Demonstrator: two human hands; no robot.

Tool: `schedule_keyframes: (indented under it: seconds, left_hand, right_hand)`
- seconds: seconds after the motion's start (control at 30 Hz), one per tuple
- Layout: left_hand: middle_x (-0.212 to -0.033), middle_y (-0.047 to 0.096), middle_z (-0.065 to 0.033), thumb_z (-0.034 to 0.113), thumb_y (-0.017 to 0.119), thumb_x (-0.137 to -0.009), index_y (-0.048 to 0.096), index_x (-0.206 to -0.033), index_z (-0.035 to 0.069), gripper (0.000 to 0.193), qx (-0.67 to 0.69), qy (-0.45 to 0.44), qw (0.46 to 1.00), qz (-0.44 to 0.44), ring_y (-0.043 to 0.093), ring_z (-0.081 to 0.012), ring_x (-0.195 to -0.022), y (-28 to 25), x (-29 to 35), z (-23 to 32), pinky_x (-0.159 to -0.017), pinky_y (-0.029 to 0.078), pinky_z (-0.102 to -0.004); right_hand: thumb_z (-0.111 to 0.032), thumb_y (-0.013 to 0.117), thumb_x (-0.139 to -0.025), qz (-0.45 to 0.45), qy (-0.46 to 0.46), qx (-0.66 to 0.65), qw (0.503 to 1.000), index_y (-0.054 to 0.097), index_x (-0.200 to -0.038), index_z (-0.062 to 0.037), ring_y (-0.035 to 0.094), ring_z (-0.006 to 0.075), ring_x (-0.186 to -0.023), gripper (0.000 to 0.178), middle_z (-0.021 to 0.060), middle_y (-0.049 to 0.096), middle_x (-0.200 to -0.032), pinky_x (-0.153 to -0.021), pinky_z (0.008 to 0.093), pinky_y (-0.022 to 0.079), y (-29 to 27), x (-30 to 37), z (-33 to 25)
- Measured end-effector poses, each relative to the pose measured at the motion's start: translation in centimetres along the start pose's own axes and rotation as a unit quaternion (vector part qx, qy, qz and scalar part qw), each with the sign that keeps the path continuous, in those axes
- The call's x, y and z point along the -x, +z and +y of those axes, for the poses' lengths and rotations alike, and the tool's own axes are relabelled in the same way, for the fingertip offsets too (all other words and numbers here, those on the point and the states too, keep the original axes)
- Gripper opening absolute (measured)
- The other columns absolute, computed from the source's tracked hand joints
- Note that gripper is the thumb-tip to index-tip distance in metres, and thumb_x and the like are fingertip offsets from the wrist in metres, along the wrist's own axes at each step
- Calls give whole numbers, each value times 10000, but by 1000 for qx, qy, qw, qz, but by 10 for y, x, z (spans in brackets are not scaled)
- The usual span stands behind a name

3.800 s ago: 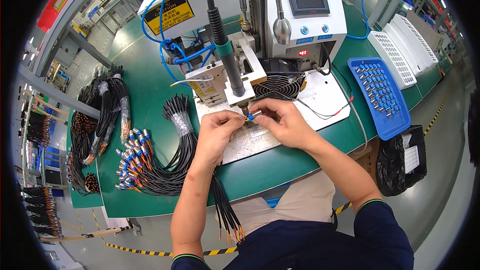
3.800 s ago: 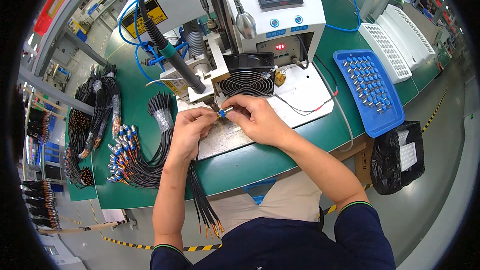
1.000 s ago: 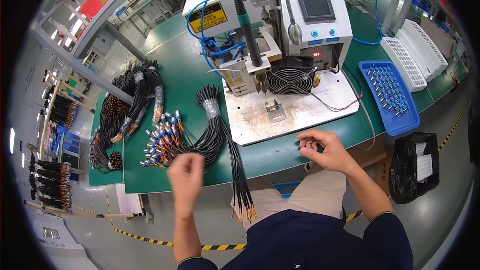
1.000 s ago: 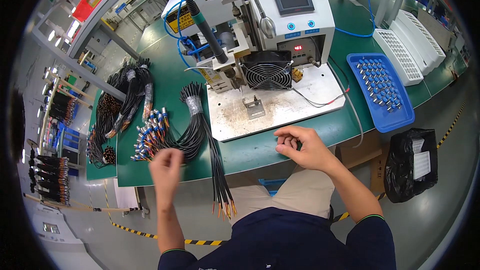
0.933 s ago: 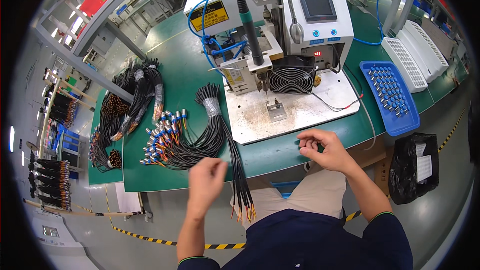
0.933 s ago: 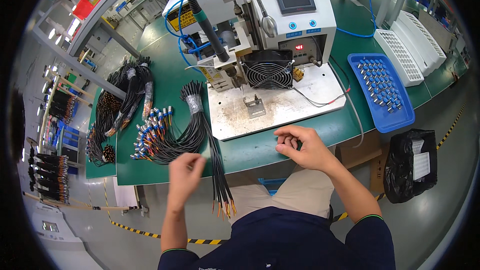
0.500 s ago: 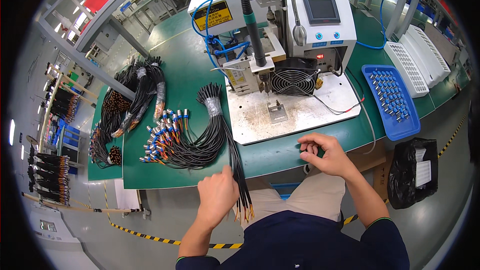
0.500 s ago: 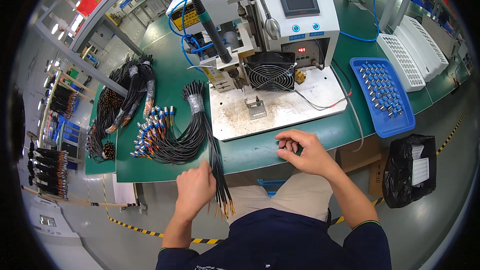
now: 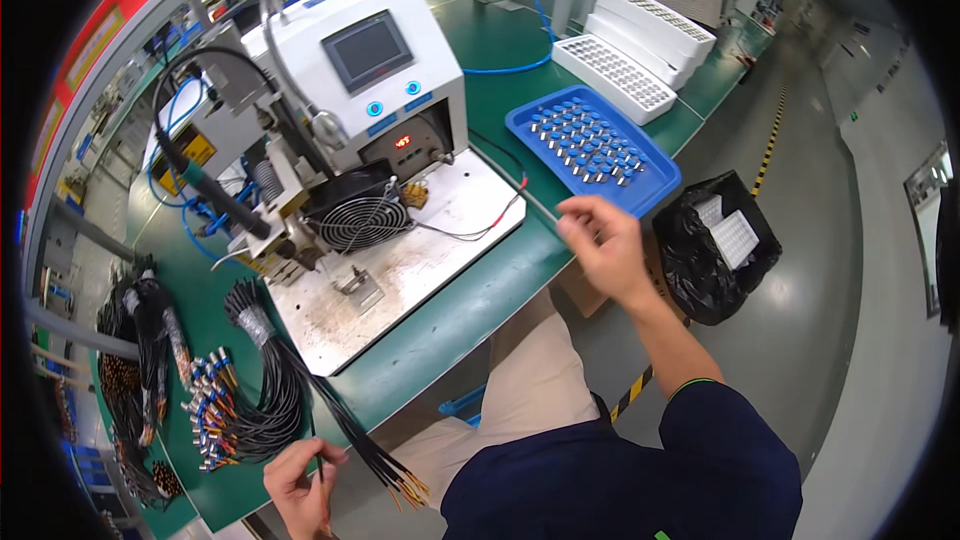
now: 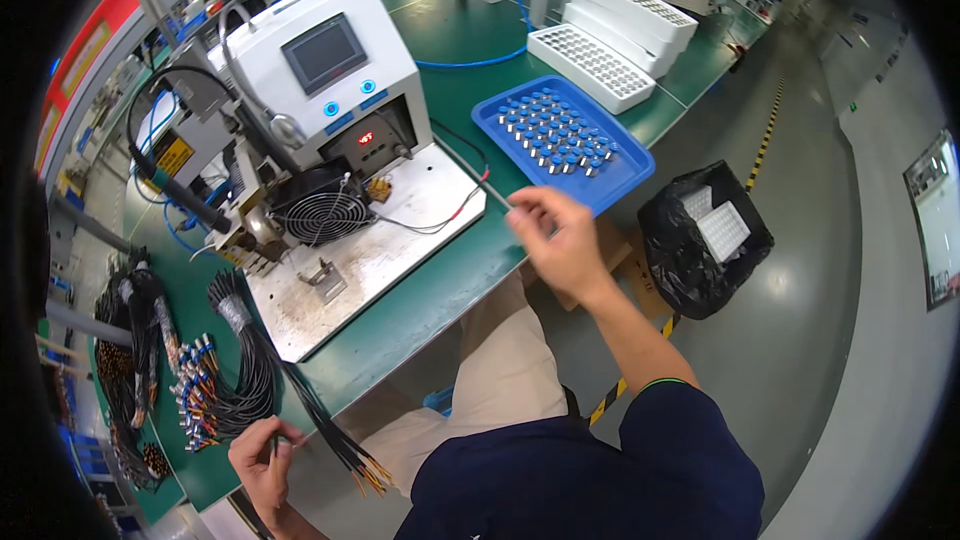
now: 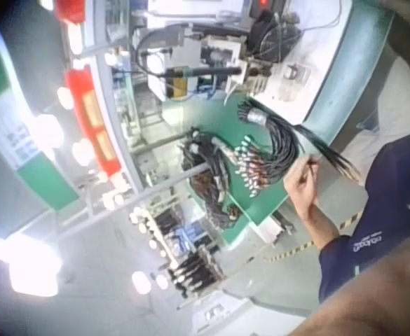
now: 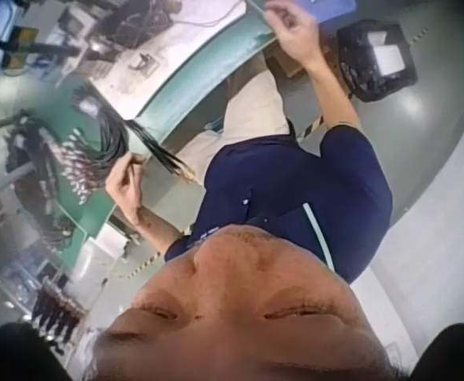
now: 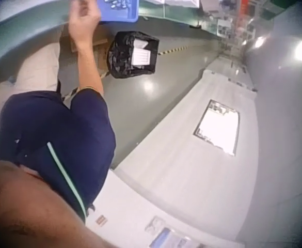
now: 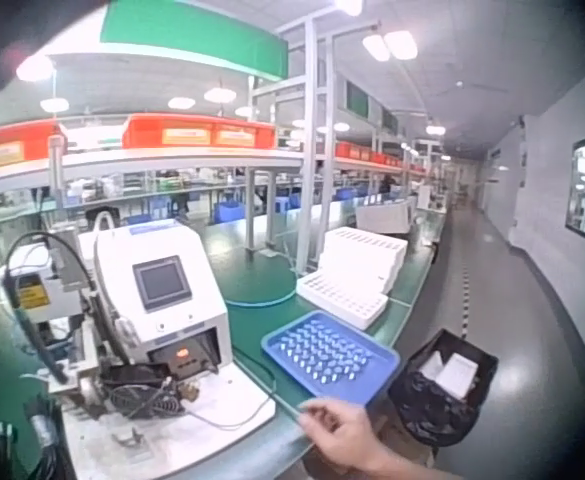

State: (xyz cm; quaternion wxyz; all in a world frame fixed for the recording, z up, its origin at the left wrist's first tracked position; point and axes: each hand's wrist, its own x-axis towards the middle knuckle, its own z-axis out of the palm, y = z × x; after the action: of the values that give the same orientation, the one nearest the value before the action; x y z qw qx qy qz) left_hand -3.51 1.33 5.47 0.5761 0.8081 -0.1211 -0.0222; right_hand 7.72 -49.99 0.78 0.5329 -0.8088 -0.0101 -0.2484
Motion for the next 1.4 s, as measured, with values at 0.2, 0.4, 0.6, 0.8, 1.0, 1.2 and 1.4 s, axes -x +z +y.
schedule_keyframes:
  seconds: [0.2, 0.4, 0.6, 0.8, 1.0, 1.2, 1.4]
  left_hand:
    - [-966, 751, -157, 10, 780, -946, 798, -1104, -37, 166, -190, 133, 971, -58, 721, -304, -803, 64, -79, 40, -749, 567, -347]
    - [-807, 723, -92, 102, 758, -1039, 795, -1160, -50, 198, -72, 9, 990, -117, 640, -175, -693, 102, -133, 19, -663, 500, -311]
    - [-862, 750, -24, 159, 729, -1097, 802, -1176, -51, 236, 95, -131, 976, -143, 597, -67, -707, 102, -150, 1, -638, 458, -254]
    - [-873, 746, -37, 182, 702, -1128, 777, -1259, -16, 249, 257, -170, 942, -135, 488, -44, -643, 94, -157, -10, -574, 383, -219]
    - [-905, 786, -112, 177, 659, -1151, 730, -1179, -2, 194, 287, -192, 932, -110, 652, -104, -694, 85, -154, -19, -612, 494, -235]
    - [-1050, 818, -236, 150, 624, -1156, 625, -1208, 37, 124, 364, -195, 907, -74, 808, -242, -873, 69, -160, -36, -696, 621, -305]
    - [-1170, 793, -281, 201, 572, -1183, 591, -1198, 63, 140, 449, -215, 866, -43, 823, -337, -1002, 53, -161, -46, -853, 692, -422]
  right_hand:
    - [-237, 867, -889, 153, 59, 395, 904, 778, -1097, -13, 675, 336, -1107, 319, 99, 761, -970, -972, 461, 556, -91, -42, 70]
    - [-373, 925, -833, 121, 120, 453, 875, 832, -1038, -47, 724, 339, -996, 396, 96, 790, -908, -912, 485, 589, -88, -58, 86]
    - [-305, 880, -870, 146, 116, 449, 874, 812, -980, -41, 731, 334, -920, 294, 107, 778, -886, -845, 481, 589, -83, -59, 85]
    - [-150, 835, -902, 129, -33, 280, 951, 707, -971, -20, 704, 233, -812, 194, 97, 763, -946, -752, 372, 576, -32, -41, 35]
    - [-21, 808, -907, -159, -11, -12, 987, 707, -1013, 6, 690, 99, -800, 148, 65, 758, -955, -713, 261, 559, 66, -16, -26]
    - [-62, 821, -935, -313, -7, -92, 945, 732, -1090, 32, 622, 81, -754, 202, 35, 716, -912, -686, 266, 525, 149, -16, -48]
    - [-118, 834, -959, -343, 9, -122, 931, 732, -1140, 26, 610, 74, -796, 252, 28, 718, -943, -698, 264, 508, 193, -24, -52]
